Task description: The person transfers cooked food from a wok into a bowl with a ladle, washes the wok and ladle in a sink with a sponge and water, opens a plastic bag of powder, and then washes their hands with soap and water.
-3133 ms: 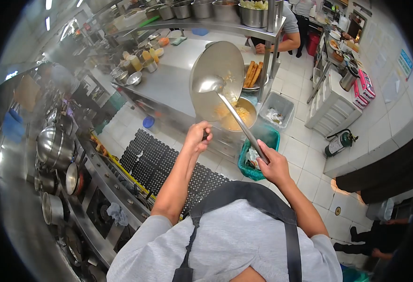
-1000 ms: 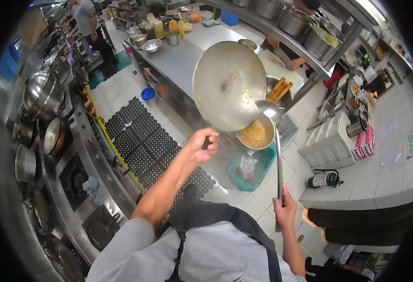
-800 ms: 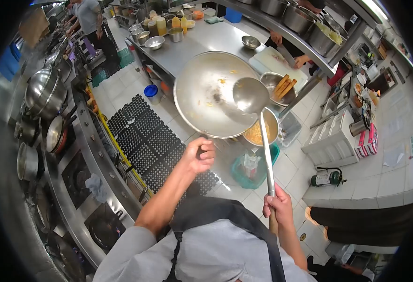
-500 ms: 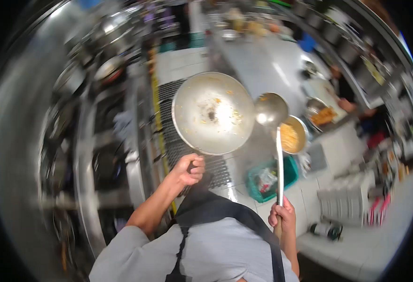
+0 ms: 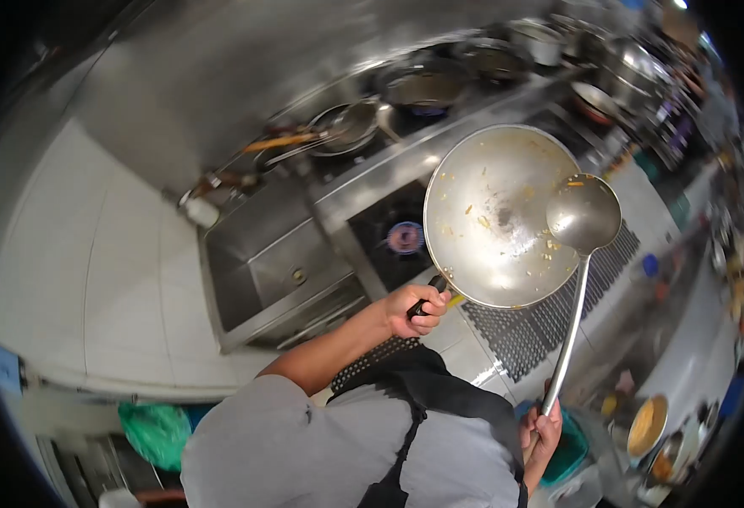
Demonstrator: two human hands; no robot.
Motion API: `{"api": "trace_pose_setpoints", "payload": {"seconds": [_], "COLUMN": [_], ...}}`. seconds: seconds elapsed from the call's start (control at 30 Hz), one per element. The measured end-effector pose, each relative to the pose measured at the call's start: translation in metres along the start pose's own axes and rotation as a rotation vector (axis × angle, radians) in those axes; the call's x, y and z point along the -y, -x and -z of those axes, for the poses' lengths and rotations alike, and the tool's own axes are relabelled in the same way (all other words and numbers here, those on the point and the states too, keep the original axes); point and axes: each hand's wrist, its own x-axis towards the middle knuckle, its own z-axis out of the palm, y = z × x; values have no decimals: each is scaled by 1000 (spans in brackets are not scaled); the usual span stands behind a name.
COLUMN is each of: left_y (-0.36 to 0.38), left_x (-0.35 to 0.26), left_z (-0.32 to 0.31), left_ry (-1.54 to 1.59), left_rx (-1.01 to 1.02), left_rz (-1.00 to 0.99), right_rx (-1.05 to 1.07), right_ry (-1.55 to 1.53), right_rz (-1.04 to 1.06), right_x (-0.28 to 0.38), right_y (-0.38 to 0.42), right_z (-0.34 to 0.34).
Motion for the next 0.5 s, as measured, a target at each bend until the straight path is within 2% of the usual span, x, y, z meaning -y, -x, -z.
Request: {"api": "trace_pose_setpoints", "payload": {"seconds": [0.13, 0.2, 0.37, 0.5], "left_y": [89, 140, 267, 360], "left_x": [0, 4, 34, 27], "left_z": [12, 37, 91, 153], "left_ry": [33, 83, 145, 301], "left_rx": [33, -3, -66, -191], "left_rz": [-199, -287, -467, -549], "right_rx": [182, 334, 563, 579], "right_ry": [124, 183, 336, 455], "right_rz": [-131, -170, -339, -461], "right_x": [-10, -28, -68, -125], "right_y": [-32, -55, -94, -128], "right_z": [-40, -59, -137, -250]}}
